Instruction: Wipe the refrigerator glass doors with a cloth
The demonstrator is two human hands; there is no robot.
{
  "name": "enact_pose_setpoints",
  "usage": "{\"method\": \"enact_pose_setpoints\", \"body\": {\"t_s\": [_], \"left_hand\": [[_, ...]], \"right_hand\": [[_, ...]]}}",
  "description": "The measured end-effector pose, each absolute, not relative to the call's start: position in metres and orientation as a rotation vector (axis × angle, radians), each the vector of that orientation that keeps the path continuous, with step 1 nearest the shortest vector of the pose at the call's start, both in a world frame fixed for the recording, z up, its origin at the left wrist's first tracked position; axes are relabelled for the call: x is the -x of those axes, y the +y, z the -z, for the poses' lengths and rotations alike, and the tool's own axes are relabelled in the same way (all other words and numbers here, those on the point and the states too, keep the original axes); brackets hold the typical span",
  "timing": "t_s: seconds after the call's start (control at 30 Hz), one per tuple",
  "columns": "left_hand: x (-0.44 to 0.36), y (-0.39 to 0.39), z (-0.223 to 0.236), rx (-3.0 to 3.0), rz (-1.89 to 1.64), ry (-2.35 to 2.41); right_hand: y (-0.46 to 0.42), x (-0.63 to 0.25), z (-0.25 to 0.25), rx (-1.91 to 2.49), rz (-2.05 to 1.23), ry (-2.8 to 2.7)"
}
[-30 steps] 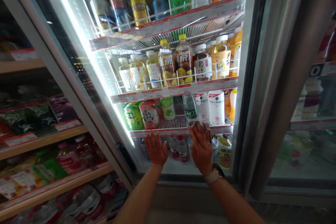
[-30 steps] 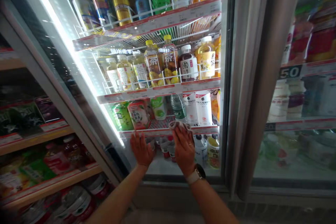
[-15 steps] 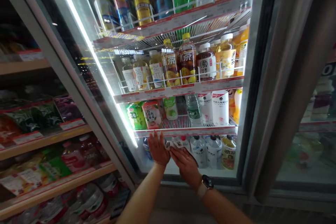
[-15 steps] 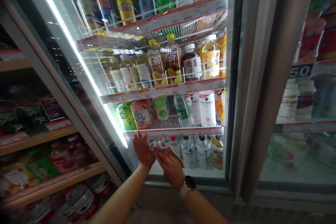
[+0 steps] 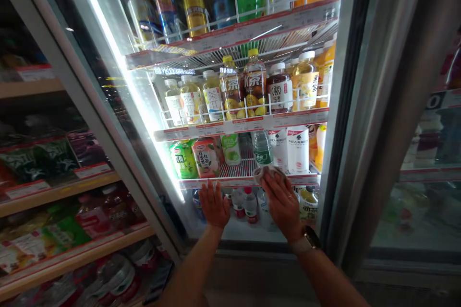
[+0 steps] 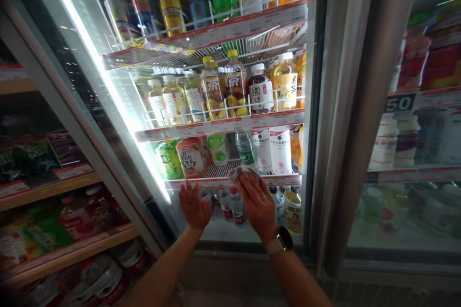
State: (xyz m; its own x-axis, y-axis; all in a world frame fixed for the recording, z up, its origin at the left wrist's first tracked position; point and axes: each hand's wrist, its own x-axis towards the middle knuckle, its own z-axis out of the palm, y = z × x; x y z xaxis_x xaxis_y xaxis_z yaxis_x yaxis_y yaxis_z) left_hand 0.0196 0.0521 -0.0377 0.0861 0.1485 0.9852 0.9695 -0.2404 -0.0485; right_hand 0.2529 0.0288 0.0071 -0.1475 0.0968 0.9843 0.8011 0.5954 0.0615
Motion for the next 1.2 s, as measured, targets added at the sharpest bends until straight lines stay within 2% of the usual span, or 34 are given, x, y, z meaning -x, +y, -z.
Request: {"method": "enact_pose_setpoints", "body": {"t_s": [0.2, 0.47, 0.77, 0.97, 1.2], "left_hand": [[-0.020, 0.052, 0.038, 1.526, 1.243, -1.153], [-0.018, 0.055, 0.042, 1.514, 1.223, -1.193], [-0.018, 0.054, 0.041, 1.526, 1.233, -1.178], [-0.019, 0.053, 0.039, 1.518, 1.229, -1.142], [-0.019, 0.054, 0.040, 1.513, 1.220, -1.168]], "right_hand": [[0.030, -0.254, -0.023, 0.830, 0.670, -1.348], [0.024, -0.199, 0.029, 0.761, 0.582, -1.693], [0.019, -0.183, 0.071, 0.592, 0.552, -1.954], [0.022, -0.193, 0.064, 0.544, 0.603, -2.026], [0.024, -0.230, 0.029, 0.571, 0.728, -2.028]]}}
